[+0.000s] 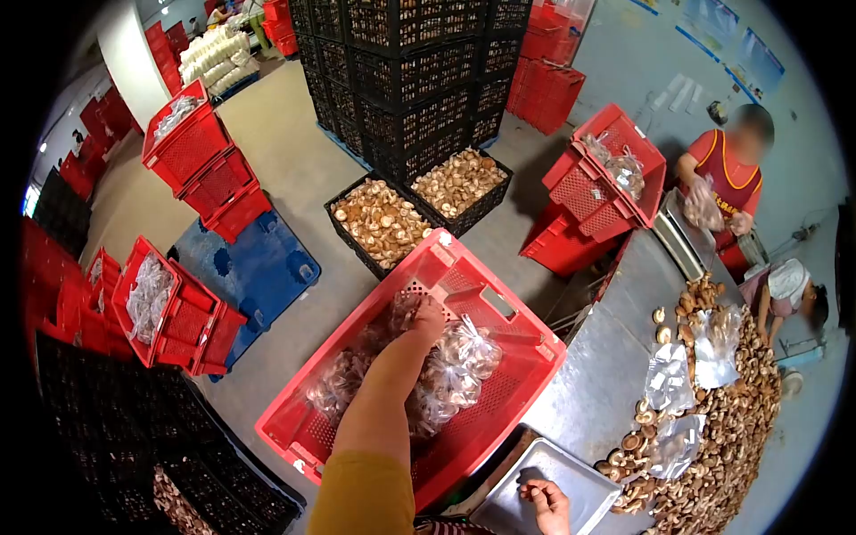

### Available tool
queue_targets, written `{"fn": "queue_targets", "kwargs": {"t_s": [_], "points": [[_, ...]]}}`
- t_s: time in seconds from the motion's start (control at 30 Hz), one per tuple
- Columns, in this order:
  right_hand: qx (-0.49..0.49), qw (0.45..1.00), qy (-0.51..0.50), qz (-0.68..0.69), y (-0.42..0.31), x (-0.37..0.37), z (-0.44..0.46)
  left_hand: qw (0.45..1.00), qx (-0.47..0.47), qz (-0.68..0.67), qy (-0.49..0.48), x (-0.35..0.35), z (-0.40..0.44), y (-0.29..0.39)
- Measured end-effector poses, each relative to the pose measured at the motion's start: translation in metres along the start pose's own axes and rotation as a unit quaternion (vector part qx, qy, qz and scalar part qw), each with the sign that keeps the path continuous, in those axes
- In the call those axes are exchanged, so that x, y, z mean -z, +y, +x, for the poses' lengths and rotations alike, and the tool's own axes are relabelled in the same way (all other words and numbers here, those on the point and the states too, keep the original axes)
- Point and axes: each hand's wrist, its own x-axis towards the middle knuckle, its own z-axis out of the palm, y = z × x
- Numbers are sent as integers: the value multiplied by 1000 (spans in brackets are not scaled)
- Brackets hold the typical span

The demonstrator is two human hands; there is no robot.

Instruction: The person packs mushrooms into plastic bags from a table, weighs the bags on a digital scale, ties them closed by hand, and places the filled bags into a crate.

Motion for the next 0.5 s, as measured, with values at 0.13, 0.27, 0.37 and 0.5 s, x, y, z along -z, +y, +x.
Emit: {"fn": "queue_targets", "kwargs": {"t_s": [0.13,0.27,0.37,0.5], "points": [[-7,1000,-10,18,12,-2,-2,867,261,-422,-47,-17,3,-10],[-7,1000,-20,8,20,-7,-3,930,76,-354,57,-7,-35,-41],[-6,1000,-21,4,16,-12,0,879,88,-375,280,-6,-76,-50],[18,998,-15,-50,2,-18,4,861,111,-395,300,-30,-129,-35]]}}
